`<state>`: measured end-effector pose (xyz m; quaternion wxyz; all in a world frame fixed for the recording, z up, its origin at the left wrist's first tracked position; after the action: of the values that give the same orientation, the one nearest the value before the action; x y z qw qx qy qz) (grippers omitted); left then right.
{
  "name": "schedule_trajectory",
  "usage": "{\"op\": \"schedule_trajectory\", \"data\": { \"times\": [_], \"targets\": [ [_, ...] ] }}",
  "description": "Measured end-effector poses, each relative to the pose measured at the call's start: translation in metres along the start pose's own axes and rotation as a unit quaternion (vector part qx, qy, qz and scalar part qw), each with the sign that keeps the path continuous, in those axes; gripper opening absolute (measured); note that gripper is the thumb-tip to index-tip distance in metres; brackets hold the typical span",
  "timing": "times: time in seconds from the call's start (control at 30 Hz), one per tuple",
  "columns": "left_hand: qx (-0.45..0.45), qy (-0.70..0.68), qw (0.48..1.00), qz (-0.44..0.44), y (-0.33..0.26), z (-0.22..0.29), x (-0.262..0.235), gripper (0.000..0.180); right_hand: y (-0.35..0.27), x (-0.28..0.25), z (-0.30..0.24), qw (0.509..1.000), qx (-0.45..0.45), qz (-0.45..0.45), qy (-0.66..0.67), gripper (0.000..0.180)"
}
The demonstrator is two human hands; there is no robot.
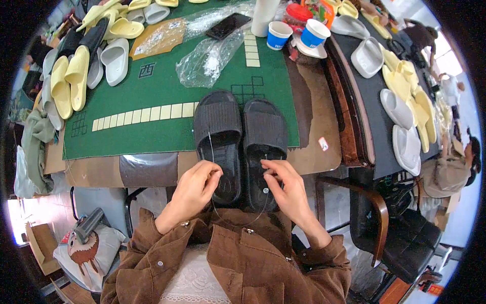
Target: Inspecting sandals and removing loose threads in a manufacturing workshop.
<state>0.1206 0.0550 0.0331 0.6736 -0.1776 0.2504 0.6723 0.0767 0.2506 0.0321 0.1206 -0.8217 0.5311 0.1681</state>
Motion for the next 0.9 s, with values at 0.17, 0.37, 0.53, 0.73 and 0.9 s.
{"op": "schedule_trajectory", "data": {
  "times": [0.17,0.37,0.53,0.73,0.9],
  "targets": [
    [-0.009,-0.008,0.996,-0.090,0.000,0.005,0.016,0.010,0.008,0.013,-0.016,0.989,-0.055,-0.021,-0.132,0.043],
    [0.062,0.050,0.997,0.005,0.012,0.015,0.005,0.030,0.024,0.024,-0.003,0.975,-0.087,0.007,-0.205,0.045],
    [0.107,0.170,0.980,-0.013,0.032,0.014,0.024,0.086,0.048,0.032,0.017,0.984,0.068,-0.077,-0.147,0.049],
    [0.024,0.187,0.982,-0.029,0.067,-0.003,0.045,0.080,0.065,0.040,0.011,0.997,0.069,-0.035,0.021,0.073],
    [0.010,0.210,0.977,-0.014,0.080,-0.010,0.051,0.063,0.071,0.045,0.017,0.989,0.133,-0.059,0.014,0.080]
  ]
}}
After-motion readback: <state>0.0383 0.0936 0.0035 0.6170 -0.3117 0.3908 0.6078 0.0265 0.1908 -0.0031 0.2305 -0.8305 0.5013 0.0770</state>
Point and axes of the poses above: each hand's wrist, its own y-axis towards the middle knuckle, its own x-axis out of the palm, z = x × y, the point moved 8 cm from there along y, towards the middle knuckle, and after that the axes turned 1 degree about y, right-handed, at the moved point
